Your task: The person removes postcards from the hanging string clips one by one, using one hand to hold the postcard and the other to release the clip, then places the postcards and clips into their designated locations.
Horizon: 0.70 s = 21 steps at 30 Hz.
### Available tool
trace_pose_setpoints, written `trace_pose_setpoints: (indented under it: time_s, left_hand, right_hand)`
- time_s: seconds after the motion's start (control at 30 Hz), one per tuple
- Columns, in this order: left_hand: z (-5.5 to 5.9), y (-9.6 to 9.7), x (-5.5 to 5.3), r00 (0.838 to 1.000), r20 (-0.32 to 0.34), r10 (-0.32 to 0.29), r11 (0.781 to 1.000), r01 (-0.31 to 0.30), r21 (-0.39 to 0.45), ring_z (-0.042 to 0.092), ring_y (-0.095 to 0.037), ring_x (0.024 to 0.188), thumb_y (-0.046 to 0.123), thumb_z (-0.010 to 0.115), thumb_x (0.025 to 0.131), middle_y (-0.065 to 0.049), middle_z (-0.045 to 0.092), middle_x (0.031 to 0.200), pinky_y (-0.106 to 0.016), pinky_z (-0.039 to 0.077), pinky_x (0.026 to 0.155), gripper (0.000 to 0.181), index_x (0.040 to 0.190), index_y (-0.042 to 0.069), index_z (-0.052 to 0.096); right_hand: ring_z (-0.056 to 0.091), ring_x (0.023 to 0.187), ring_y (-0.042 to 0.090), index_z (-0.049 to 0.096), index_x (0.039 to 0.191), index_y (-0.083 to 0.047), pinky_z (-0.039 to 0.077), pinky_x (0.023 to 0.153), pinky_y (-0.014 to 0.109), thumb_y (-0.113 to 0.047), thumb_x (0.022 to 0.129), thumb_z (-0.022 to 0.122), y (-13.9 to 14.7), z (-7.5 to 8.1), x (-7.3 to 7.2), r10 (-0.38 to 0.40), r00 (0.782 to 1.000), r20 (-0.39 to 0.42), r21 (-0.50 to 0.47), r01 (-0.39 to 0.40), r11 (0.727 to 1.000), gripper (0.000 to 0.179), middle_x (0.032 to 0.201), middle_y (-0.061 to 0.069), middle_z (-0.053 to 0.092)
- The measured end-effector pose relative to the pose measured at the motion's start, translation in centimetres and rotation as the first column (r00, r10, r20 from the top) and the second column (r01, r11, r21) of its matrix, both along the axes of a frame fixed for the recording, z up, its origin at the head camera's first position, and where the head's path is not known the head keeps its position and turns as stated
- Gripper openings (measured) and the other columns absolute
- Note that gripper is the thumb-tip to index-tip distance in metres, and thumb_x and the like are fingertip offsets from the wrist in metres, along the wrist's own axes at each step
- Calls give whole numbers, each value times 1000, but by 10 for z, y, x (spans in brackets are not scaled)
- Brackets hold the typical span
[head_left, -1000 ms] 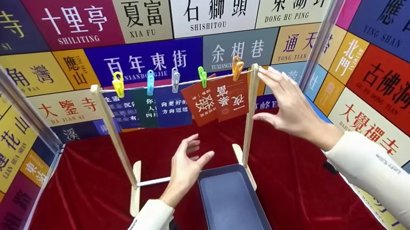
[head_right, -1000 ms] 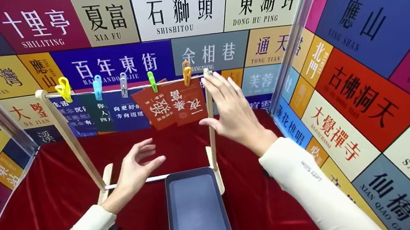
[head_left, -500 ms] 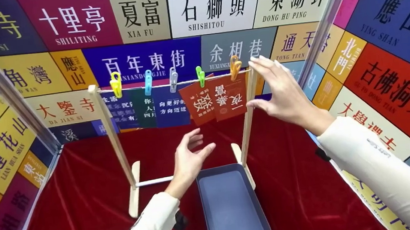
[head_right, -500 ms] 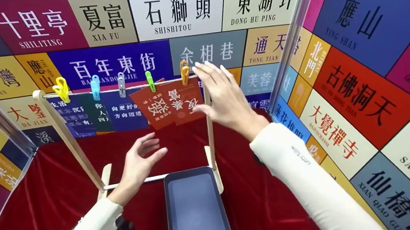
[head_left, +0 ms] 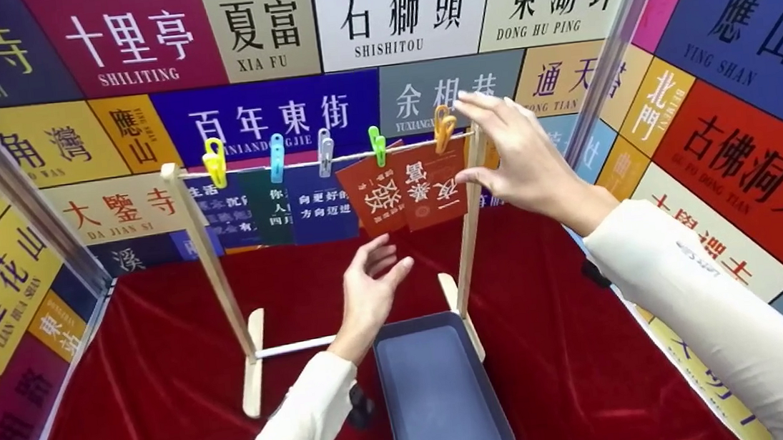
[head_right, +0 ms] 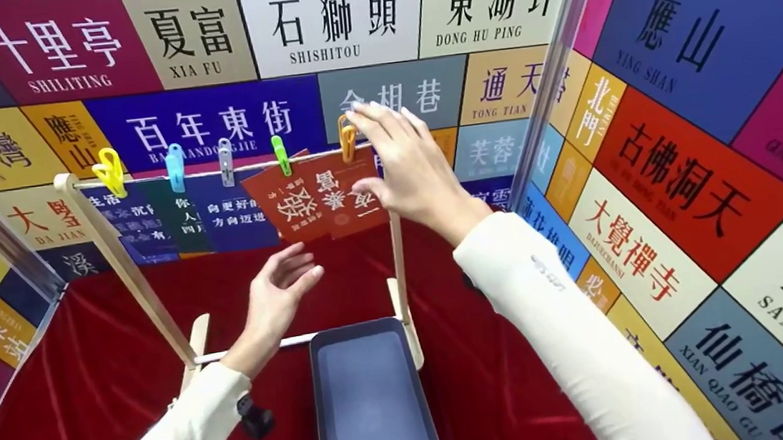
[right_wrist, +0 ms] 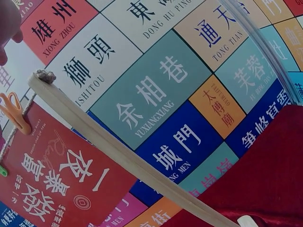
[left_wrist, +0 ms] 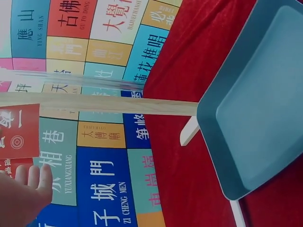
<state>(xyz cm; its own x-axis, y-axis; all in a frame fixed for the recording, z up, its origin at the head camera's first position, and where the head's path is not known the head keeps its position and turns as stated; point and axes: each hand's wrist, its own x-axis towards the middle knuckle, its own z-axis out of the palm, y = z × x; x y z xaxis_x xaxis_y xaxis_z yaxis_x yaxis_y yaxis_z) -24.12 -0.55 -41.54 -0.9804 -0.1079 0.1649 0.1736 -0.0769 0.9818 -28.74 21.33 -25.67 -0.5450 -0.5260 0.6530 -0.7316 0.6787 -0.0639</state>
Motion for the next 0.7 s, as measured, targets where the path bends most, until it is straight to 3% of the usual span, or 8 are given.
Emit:
trace_pose_setpoints:
  time_s: [0.4,0.7]
  left_hand:
    - [7,8,-13,1000,8,17,993,-18,113,63,-38,121,-2,71,89,-24,64,129,-34,58,100,51,137,-1,55]
    - [6,18,-20,1000,16,11,989,-14,150,62,-36,123,-1,70,91,-28,60,134,-35,56,104,52,139,-1,53]
  right_hand:
    - [40,145,32,41,150,-4,27,125,55,-21,79,84,-8,8,-8,-12,1000,22,-33,12,999,85,157,13,41]
    - [40,145,33,44,148,-6,26,125,55,-20,80,83,-14,14,-18,-50,992,116,-14,52,999,80,156,12,43]
